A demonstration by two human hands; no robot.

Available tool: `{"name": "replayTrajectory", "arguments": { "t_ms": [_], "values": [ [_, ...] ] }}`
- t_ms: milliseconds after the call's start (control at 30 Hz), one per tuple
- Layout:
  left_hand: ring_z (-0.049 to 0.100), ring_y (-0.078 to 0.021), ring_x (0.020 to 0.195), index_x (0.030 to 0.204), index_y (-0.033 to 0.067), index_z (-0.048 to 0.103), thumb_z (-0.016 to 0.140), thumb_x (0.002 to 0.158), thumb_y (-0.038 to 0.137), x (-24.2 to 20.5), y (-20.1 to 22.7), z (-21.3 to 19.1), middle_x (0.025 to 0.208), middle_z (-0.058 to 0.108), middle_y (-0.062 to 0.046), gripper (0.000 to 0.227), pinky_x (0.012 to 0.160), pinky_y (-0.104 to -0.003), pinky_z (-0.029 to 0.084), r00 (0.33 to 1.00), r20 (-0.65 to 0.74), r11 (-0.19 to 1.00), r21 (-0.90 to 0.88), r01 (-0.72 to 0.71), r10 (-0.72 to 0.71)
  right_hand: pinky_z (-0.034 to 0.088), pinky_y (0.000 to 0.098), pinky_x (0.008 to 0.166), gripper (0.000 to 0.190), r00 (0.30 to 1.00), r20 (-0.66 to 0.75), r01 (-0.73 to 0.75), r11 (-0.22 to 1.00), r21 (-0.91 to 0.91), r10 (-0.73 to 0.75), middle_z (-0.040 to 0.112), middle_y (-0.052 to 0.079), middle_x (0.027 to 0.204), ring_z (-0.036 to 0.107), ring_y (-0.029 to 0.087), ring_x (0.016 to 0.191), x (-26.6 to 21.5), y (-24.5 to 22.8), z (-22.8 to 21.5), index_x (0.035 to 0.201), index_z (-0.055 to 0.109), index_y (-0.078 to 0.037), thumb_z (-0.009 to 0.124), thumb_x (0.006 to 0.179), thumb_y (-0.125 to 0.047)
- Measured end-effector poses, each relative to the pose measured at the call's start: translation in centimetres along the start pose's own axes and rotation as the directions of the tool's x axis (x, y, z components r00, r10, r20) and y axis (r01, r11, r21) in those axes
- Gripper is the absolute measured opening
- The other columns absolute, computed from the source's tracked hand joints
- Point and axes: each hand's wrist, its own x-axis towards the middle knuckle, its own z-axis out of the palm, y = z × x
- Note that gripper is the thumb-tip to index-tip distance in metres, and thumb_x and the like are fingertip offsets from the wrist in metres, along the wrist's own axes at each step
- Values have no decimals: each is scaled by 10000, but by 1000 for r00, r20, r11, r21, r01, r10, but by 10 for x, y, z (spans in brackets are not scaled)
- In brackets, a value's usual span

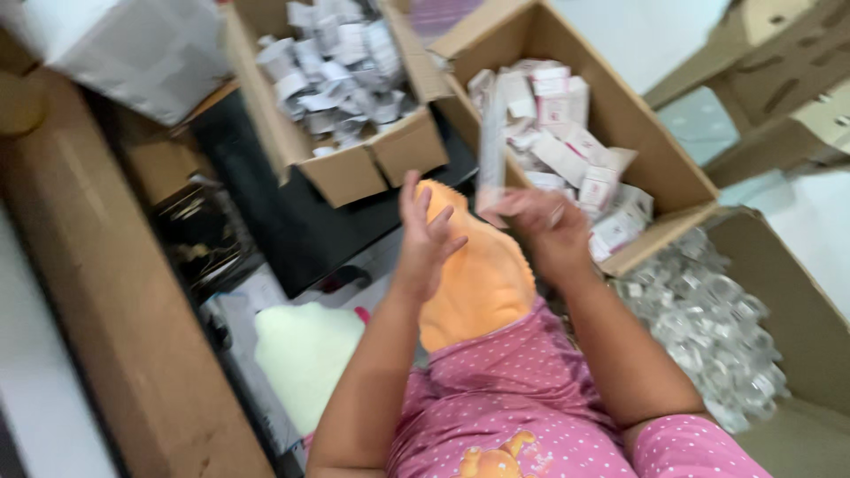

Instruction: The person sits on the floor and repeatedly picks small white boxes and clear plastic bottles from nearby cardboard boxes. They place each bottle into a box, close the box, and set it aside on a shelf or stack. The process continues with multiple units throughout the clip.

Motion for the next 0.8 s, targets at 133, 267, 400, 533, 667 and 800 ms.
{"name": "replayTrajectory", "arguments": {
  "t_ms": [133, 267, 400, 533, 667, 800],
  "values": [
    [367, -424, 1483, 1660, 358, -83, 904, 649, 638, -44, 52, -67, 1710, 153, -177, 1440, 1090, -545, 466, 994, 5, 983, -147, -108, 110, 535, 455, 1099, 167, 841, 515, 211, 977, -34, -163, 714, 145, 1214, 640, 367, 1320, -11, 0, 86, 1092, 633, -32, 631, 956, 64],
    [376, -398, 1487, 1615, 393, -151, 920, 602, 642, -85, 77, -114, 1702, 148, -151, 1496, 1090, -531, 492, 970, -116, 977, 48, -210, 214, 507, 446, 1129, 198, 641, 758, 211, 977, -19, -123, 698, 122, 1310, 584, 377, 1399, -14, 14, 149, 1092, 658, -34, 635, 907, 33],
    [472, -382, 1319, 1639, 351, -120, 961, 613, 364, -109, 77, -149, 1540, 358, -201, 1490, 1035, -512, 490, 934, -237, 964, 81, -254, 266, 460, 449, 1043, 355, 376, 926, 182, 977, -109, 34, 636, 158, 1301, 571, 342, 1278, 0, 62, 173, 1037, 697, -31, 830, 796, -254],
    [542, -340, 1294, 1643, 244, -61, 947, 599, 126, -101, 53, -161, 1467, 483, -201, 1457, 1067, -458, 478, 862, -301, 847, 476, -236, 409, 467, 381, 1122, 455, 703, 681, -354, 932, 82, 207, 578, 134, 1341, 559, 226, 1287, 3, 126, 190, 1284, 542, -46, 736, 1054, -388],
    [613, -287, 1278, 1628, 135, 60, 937, 632, 103, -82, 32, -153, 1400, 540, -197, 1327, 1057, -420, 536, 866, -277, 804, 557, -207, 416, 510, 331, 961, 776, 668, 554, -529, 841, -117, 497, 529, 74, 1372, 563, 158, 1220, -2, 152, 186, 1478, 319, -114, 757, 883, -349],
    [643, -295, 1267, 1569, 83, 214, 929, 686, 133, -76, 25, -149, 1404, 590, -196, 1137, 1063, -428, 543, 860, -258, 733, 657, -177, 439, 494, 318, 1010, 756, 708, 564, -477, 877, -63, 426, 558, 80, 1365, 553, 159, 1247, -4, 152, 175, 1509, 359, -93, 783, 909, -271]
  ]
}}
